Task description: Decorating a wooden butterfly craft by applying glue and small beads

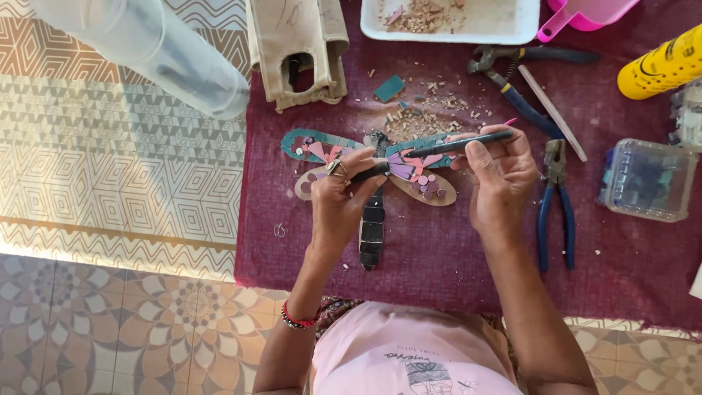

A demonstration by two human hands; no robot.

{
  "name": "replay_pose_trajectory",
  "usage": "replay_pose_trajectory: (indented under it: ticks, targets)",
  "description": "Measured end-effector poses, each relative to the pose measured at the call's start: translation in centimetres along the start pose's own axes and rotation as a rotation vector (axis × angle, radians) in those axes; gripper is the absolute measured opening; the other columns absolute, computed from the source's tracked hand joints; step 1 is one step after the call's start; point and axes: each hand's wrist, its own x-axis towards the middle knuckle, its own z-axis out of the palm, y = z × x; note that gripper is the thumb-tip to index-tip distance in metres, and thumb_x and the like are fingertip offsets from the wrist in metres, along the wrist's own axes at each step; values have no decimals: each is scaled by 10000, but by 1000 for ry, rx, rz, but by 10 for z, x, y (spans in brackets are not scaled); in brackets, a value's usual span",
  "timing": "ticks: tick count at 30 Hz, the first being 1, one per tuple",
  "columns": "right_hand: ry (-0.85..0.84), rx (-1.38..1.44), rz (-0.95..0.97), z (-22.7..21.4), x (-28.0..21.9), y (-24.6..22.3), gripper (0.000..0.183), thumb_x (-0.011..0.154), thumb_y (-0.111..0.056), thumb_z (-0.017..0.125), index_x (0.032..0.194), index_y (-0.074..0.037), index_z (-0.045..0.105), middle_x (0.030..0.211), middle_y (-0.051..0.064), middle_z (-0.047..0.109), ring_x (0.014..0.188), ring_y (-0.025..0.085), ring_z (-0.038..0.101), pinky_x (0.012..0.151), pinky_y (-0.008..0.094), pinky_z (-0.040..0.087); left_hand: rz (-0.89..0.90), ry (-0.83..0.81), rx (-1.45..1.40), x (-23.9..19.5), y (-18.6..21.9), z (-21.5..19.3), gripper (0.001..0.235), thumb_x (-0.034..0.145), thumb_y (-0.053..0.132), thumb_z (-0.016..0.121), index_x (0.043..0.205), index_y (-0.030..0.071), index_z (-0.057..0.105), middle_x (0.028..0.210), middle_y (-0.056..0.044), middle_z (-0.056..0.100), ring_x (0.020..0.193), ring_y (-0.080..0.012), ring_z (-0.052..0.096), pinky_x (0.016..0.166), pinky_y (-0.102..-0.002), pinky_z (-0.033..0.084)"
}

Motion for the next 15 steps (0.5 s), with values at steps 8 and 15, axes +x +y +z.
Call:
replay_pose_trajectory:
  ticks: [8,15]
  targets:
    - [-71,-53,27,3,-12,-1,236,967,-43,700,1145,20,558,990,266,727,850,257,752,664,288,637,2,2,32,-5,2,5,398,844,40,838,1225,69,727,1002,-102,808,969,-220,777,898,-348,611]
    - [-158,-89,136,2,-43,-18,221,918,0,705,1087,20,564,978,263,748,842,257,767,680,315,657,185,-107,179,-15,25,10,204,884,96,798,1080,152,807,988,-48,811,923,-264,789,836,-368,627]
